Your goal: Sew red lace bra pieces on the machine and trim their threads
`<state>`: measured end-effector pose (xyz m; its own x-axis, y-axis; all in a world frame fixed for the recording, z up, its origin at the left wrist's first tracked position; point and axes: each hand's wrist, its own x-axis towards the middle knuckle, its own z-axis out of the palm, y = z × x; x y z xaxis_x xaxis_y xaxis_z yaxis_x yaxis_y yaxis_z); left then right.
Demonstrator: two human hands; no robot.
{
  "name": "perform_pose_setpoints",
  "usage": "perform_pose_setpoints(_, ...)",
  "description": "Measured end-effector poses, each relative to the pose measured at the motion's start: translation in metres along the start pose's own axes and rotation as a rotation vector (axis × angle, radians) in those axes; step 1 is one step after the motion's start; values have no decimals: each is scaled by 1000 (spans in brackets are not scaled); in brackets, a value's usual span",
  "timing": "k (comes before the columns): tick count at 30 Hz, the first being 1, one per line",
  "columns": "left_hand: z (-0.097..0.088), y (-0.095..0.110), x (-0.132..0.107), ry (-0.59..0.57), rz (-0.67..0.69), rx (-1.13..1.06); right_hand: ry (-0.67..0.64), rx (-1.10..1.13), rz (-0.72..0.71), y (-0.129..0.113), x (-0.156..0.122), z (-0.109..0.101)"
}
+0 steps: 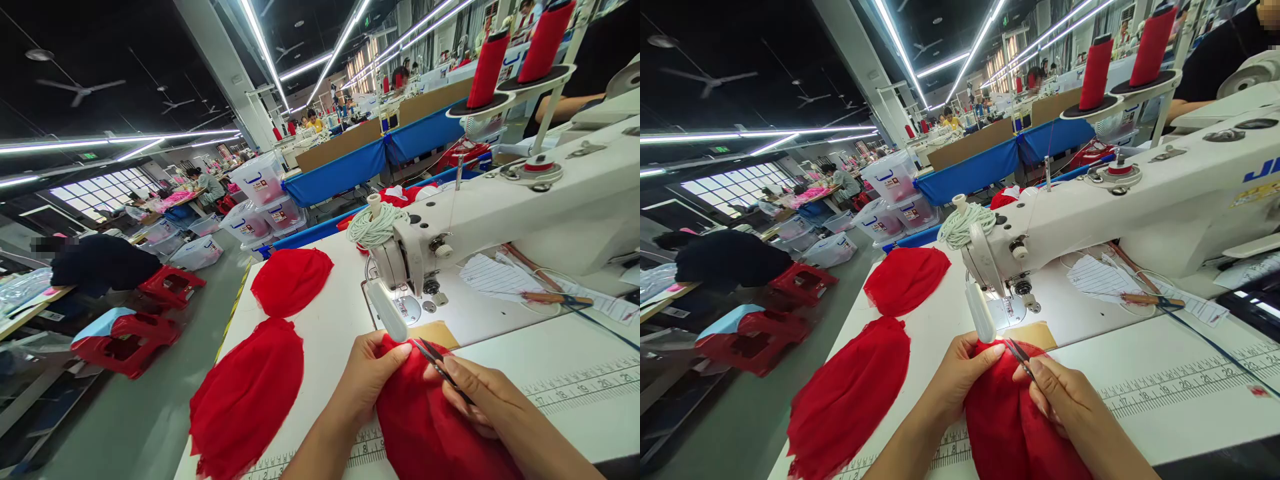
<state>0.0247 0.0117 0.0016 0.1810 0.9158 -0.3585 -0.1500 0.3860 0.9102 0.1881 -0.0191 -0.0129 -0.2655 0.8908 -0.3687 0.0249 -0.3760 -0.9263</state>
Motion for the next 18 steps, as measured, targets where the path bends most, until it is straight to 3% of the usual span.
perform_pose_setpoints(4, -2, -1, 1, 18, 16, 14, 5, -80, -12, 1, 2, 0)
perform_pose_setpoints(18, -2, 2, 0, -7, 28, 18, 26, 35, -5, 5, 4, 1)
